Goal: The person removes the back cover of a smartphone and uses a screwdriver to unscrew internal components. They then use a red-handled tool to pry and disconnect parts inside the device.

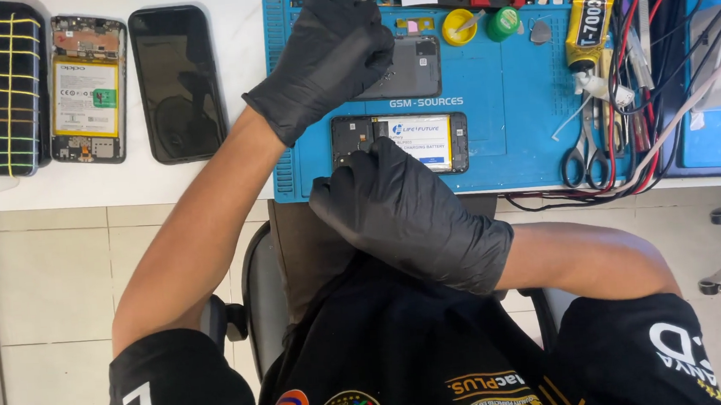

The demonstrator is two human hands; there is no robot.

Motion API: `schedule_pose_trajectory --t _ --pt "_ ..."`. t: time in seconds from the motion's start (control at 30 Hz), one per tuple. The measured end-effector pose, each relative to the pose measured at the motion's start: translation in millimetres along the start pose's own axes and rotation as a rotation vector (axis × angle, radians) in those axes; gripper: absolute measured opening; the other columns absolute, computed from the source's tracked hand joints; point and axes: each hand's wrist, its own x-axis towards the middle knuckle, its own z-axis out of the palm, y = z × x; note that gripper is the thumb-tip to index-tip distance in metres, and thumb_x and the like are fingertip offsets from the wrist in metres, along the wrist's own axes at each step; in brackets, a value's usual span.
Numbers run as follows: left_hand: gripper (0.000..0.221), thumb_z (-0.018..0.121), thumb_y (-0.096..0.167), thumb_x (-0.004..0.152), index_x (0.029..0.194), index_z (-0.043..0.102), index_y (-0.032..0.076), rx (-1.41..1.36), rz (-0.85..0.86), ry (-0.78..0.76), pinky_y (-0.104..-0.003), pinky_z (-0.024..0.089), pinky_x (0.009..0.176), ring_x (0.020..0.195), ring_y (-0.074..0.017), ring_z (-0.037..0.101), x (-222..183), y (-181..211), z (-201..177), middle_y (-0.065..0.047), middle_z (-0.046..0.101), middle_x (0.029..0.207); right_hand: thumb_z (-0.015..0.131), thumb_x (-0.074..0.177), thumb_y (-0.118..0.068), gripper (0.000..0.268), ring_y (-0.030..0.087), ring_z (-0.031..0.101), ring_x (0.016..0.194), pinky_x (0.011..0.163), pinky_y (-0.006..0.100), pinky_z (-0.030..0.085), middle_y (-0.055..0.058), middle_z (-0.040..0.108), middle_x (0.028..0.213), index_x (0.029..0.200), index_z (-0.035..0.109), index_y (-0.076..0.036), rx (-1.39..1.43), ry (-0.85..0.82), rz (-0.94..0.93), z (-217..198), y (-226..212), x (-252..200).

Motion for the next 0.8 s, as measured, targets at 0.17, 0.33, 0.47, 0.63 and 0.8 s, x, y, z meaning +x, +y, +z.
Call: schedule_pose_trajectory --t 0.17,0.33,0.47,0.63,0.8 --pt "0.013 0.08 0.024 0.107 0.094 0.082 0.022 -0.164 -0.062 0.074 -0.048 0.043 0.099 0.101 -0.0328 0.063 -4.1 -6.8 -40.4 0.001 0.064 0.085 0.068 0.101 0.001 0.036 0.031 0.061 0.063 0.058 0.045 0.05 0.009 0.06 0.076 0.135 0.069 -0.012 0.238 0.061 0.028 9.2 14.6 0.8" --pt "0.009 0.073 0.006 0.106 0.108 0.067 0.014 -0.429 -0.246 0.165 -0.046 0.04 0.085 0.094 -0.0337 0.061 -46.1 4.3 -100.6 -0.003 0.069 0.101 0.059 0.098 -0.035 0.033 0.034 0.066 0.089 0.077 0.048 0.051 0.006 0.069 0.114 0.125 0.061 -0.017 0.316 -0.17 -0.044 8.2 55.6 0.2" --pt "0.019 0.078 0.012 0.107 0.123 0.069 0.018 -0.439 -0.428 0.051 -0.047 0.042 0.091 0.106 -0.0304 0.06 -88.7 34.8 -123.2 0.001 0.071 0.114 0.062 0.123 -0.037 0.018 0.034 0.066 0.067 0.076 0.046 0.053 0.003 0.068 0.077 0.115 0.068 -0.022 0.388 -0.15 -0.114 23.0 68.5 1.6" --pt "0.022 0.082 0.019 0.109 0.13 0.075 0.019 -0.471 -0.598 0.164 -0.045 0.045 0.092 0.102 -0.0295 0.058 -123.9 96.5 -120.7 -0.002 0.065 0.112 0.058 0.121 -0.058 0.033 0.031 0.065 0.076 0.066 0.043 0.05 0.003 0.062 0.079 0.131 0.068 -0.028 0.153 -0.172 -0.135 23.5 70.2 -2.6" --pt "0.025 0.081 0.033 0.11 0.131 0.079 0.02 -0.29 -0.698 0.247 -0.048 0.046 0.084 0.092 -0.0305 0.056 -126.2 142.7 -119.2 -0.004 0.059 0.103 0.078 0.107 -0.053 0.046 0.027 0.061 0.096 0.095 0.04 0.051 0.002 0.06 0.103 0.137 0.063 -0.021 0.064 -0.186 -0.229 19.7 72.4 -3.3"
